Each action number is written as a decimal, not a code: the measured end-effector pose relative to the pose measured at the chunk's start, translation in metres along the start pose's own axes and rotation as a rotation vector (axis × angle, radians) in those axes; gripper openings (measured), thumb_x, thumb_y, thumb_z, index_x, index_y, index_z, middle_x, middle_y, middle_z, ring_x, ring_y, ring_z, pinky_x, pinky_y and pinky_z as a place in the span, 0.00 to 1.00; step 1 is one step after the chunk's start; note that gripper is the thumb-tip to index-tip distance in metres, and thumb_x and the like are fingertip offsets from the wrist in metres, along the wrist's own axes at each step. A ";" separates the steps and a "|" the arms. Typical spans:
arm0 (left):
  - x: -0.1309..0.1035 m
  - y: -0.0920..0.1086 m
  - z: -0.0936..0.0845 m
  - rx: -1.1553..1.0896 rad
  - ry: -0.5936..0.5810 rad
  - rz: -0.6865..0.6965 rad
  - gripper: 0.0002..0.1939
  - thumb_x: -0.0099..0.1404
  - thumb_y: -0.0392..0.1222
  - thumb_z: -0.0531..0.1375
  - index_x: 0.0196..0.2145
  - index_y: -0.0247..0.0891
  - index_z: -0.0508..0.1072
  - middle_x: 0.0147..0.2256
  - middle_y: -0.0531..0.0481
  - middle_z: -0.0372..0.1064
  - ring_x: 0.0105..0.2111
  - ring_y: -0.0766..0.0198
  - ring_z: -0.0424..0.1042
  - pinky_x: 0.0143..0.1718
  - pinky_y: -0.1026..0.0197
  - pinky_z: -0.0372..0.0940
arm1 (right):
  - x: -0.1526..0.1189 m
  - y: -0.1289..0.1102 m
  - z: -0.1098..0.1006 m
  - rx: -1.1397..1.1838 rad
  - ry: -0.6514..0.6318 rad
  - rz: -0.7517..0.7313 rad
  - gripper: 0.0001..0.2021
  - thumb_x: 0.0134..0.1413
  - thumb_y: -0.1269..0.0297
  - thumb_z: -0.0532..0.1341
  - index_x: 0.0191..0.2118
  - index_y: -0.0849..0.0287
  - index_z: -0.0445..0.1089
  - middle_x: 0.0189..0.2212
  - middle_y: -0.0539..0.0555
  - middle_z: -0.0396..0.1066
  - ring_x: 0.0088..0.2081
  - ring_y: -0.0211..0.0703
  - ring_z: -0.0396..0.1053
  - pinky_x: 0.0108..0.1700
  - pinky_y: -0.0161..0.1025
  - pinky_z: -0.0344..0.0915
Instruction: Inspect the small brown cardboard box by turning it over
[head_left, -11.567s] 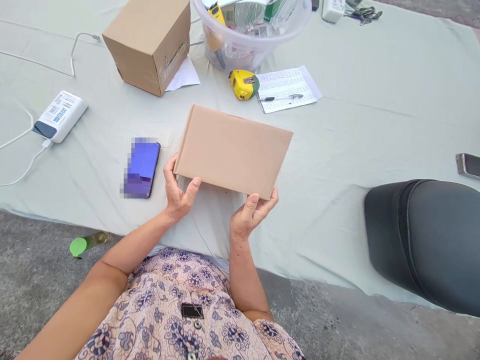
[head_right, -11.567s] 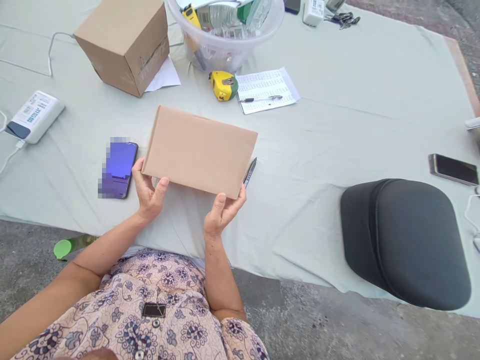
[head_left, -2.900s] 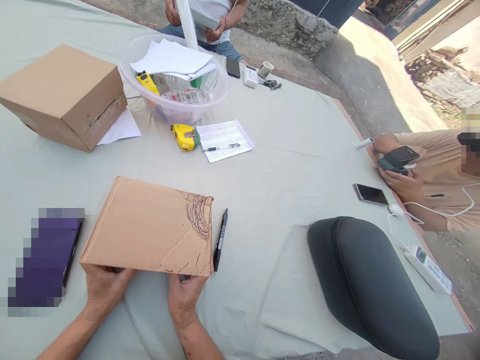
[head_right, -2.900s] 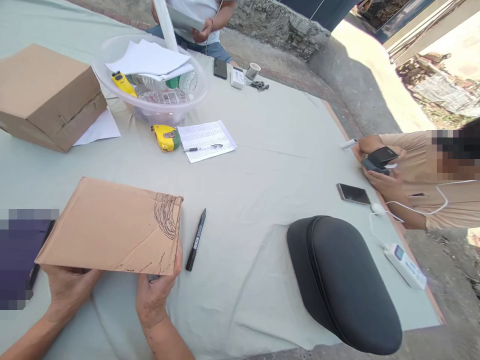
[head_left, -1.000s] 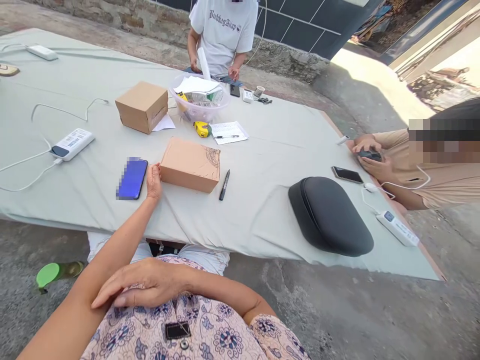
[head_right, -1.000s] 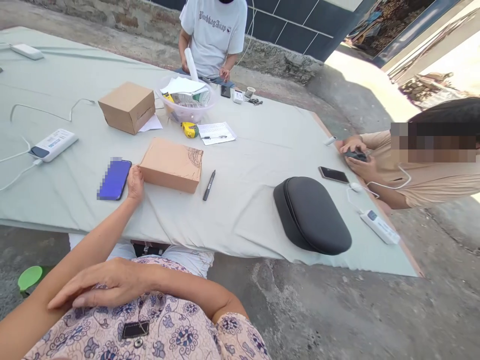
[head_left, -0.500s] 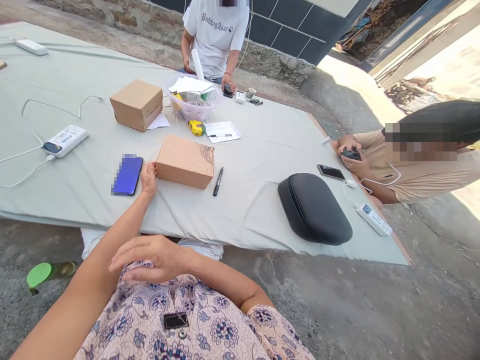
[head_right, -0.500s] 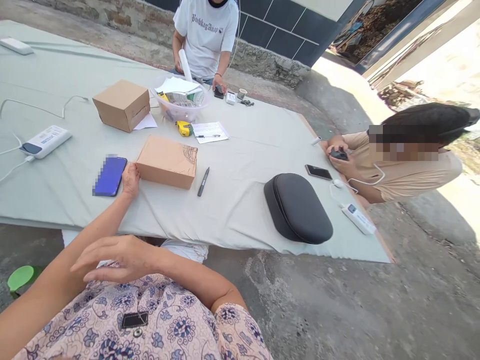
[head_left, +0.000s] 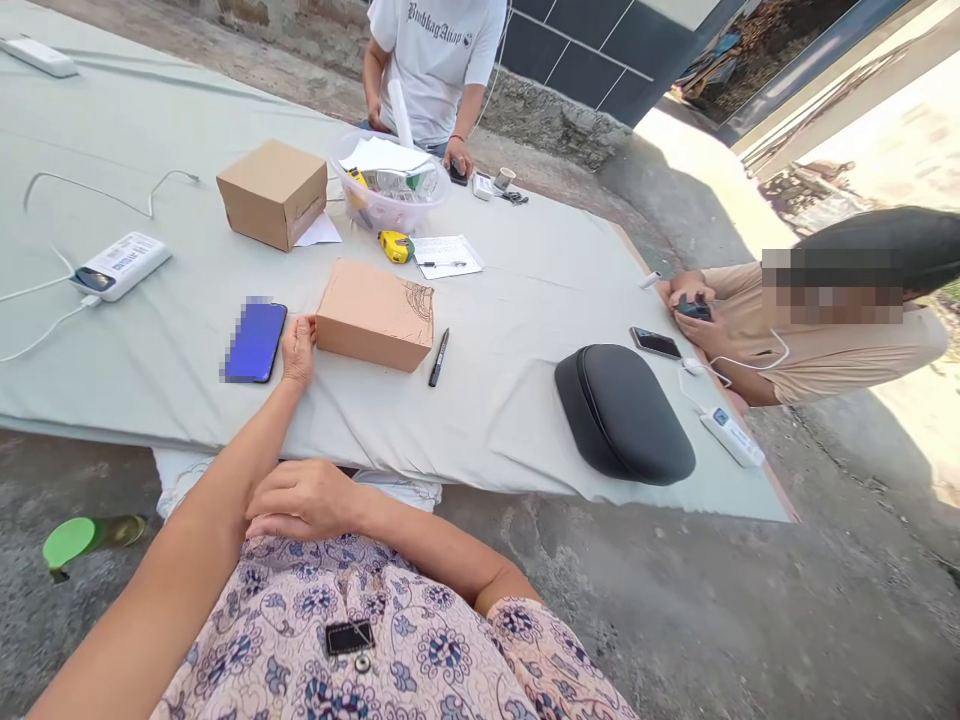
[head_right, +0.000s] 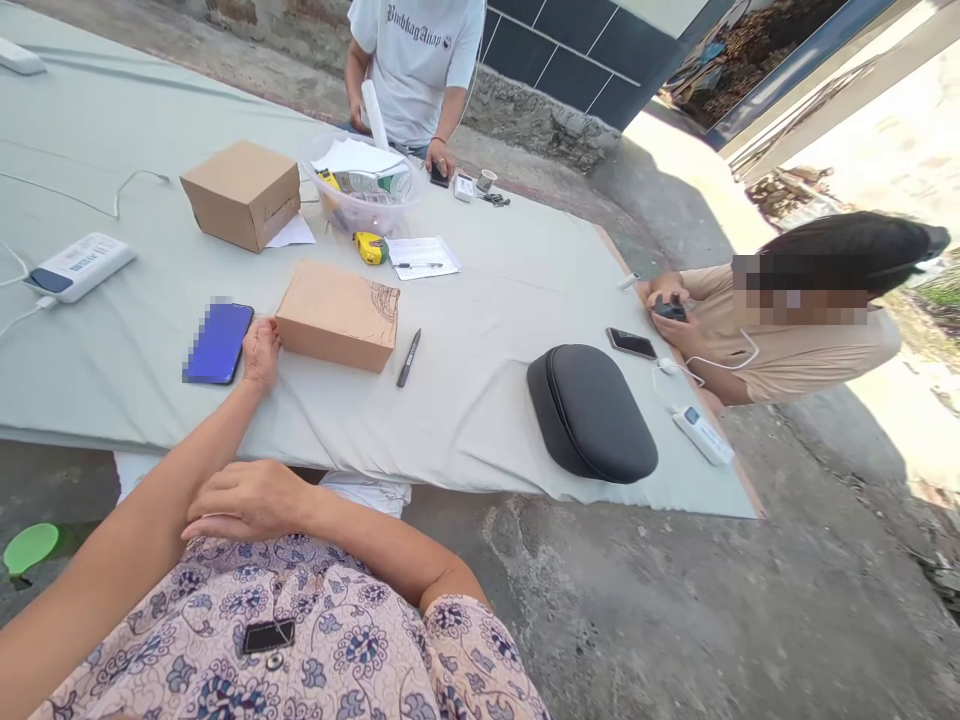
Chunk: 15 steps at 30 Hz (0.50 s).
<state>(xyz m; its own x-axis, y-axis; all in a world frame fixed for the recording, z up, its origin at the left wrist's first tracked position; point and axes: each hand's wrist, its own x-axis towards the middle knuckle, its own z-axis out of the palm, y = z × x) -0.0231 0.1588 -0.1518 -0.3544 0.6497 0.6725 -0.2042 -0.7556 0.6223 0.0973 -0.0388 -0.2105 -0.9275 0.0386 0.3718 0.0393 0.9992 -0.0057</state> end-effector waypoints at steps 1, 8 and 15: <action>0.000 -0.001 0.000 0.000 0.003 0.001 0.43 0.52 0.83 0.61 0.40 0.38 0.73 0.43 0.40 0.75 0.45 0.56 0.78 0.47 0.57 0.76 | 0.003 -0.008 0.000 0.079 0.037 -0.111 0.20 0.72 0.50 0.58 0.49 0.61 0.79 0.51 0.54 0.77 0.54 0.32 0.73 0.64 0.28 0.65; -0.002 -0.001 -0.003 0.019 -0.028 0.012 0.42 0.55 0.82 0.61 0.42 0.37 0.73 0.42 0.38 0.75 0.46 0.54 0.78 0.48 0.55 0.77 | 0.009 0.017 0.022 -0.048 -0.030 -0.230 0.19 0.74 0.51 0.55 0.48 0.54 0.81 0.48 0.53 0.77 0.51 0.32 0.73 0.61 0.28 0.66; -0.001 -0.008 0.000 0.027 0.006 0.037 0.41 0.57 0.81 0.60 0.41 0.36 0.72 0.40 0.41 0.74 0.42 0.58 0.77 0.44 0.58 0.75 | -0.010 0.033 0.027 -0.182 0.084 -0.187 0.19 0.72 0.48 0.57 0.47 0.55 0.81 0.46 0.57 0.76 0.49 0.37 0.74 0.59 0.36 0.72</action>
<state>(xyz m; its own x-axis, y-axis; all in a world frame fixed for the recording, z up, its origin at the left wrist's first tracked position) -0.0213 0.1645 -0.1574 -0.3664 0.6207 0.6932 -0.1665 -0.7767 0.6074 0.0980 -0.0058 -0.2397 -0.8911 -0.1546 0.4267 -0.0561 0.9705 0.2344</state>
